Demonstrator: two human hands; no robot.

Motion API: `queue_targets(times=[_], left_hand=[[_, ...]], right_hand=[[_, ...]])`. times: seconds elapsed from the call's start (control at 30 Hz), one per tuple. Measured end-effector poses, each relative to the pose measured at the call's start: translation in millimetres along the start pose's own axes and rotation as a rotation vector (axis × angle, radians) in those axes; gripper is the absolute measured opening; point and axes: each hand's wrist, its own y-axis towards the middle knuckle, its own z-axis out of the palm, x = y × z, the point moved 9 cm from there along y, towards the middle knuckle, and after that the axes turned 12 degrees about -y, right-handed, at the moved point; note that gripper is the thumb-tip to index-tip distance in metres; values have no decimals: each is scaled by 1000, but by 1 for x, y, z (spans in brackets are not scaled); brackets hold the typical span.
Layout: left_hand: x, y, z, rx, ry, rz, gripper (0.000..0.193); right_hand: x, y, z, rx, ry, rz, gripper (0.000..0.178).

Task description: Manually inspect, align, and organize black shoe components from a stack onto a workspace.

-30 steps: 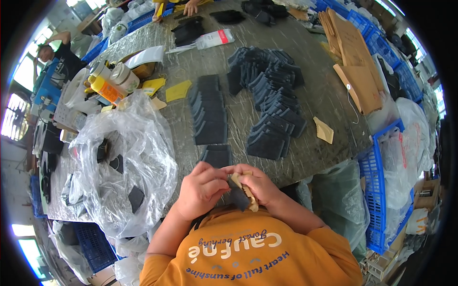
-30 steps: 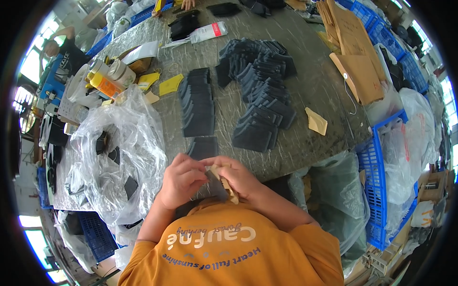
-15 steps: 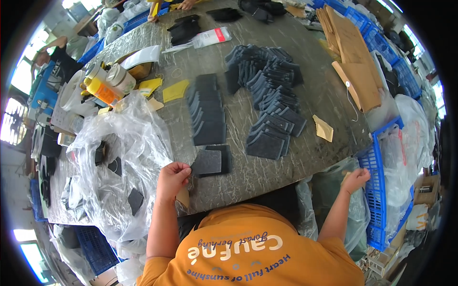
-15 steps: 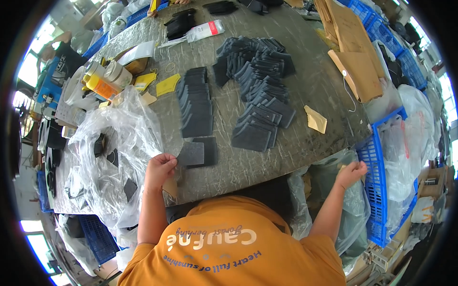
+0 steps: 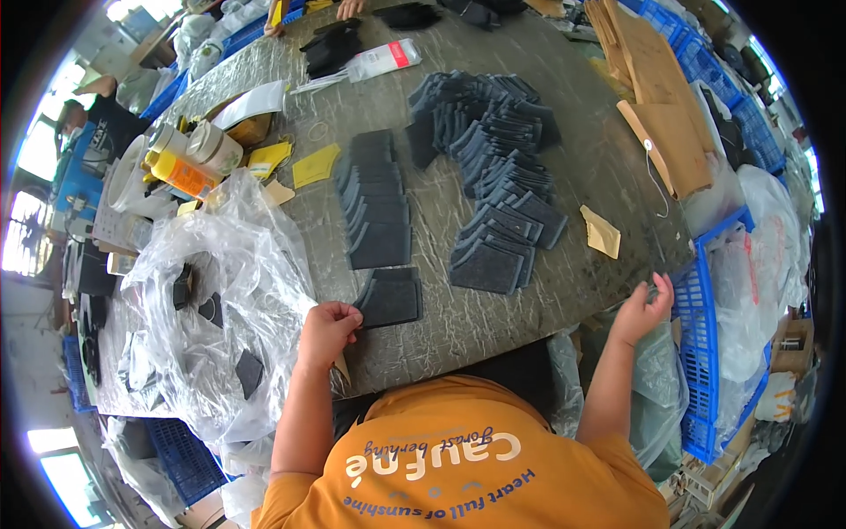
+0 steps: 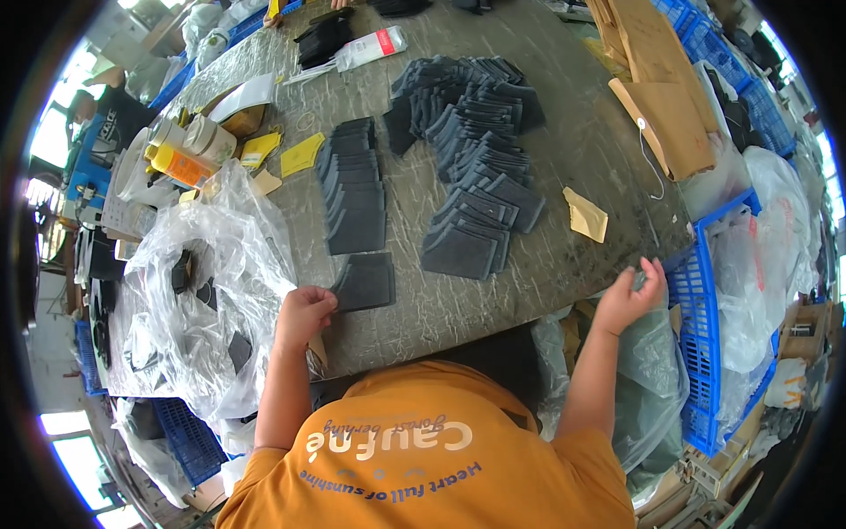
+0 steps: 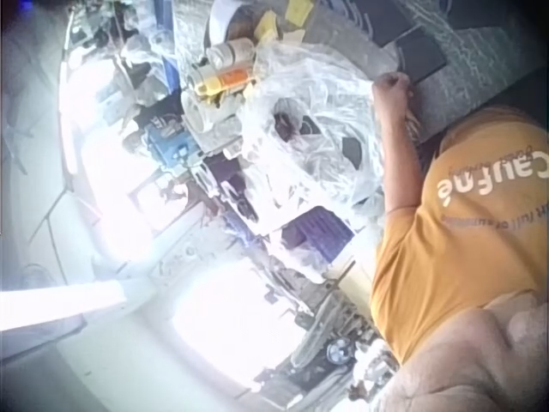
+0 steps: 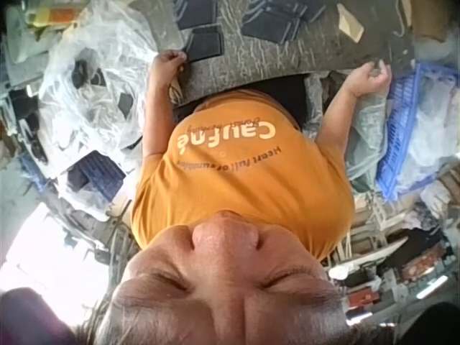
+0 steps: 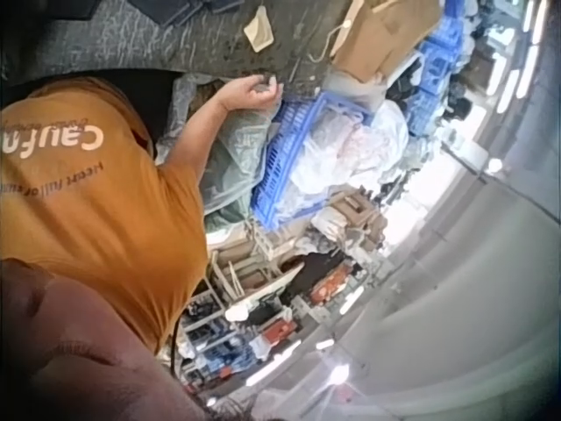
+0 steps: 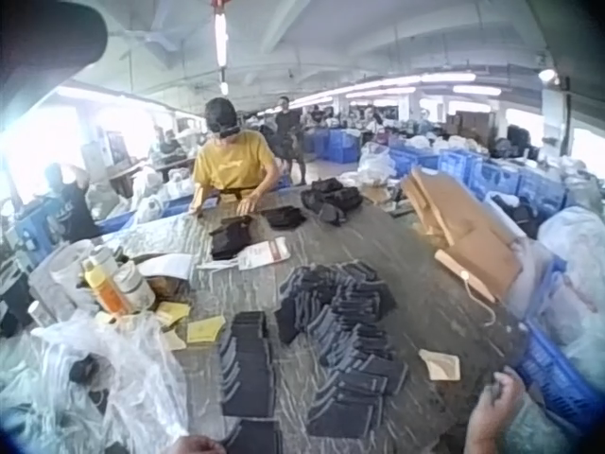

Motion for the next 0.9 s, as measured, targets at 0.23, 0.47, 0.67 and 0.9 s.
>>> queue_targets(times=[0.23,0.47,0.67,0.9], left_hand=[[3,0,-4,-7,5,9,6],[-7,-4,0,-45,82,18,10],[-22,0,-1,-91,495,214,15],[-51,-26,20,-68,560,631,4]], right_hand=[[206,-95,24,672,712,-606,20],[280,-224,34,1094,271,-1266,75],[285,-228,37,1119,211,-1275,70],[275,-198,48,903,523,-839,46]])
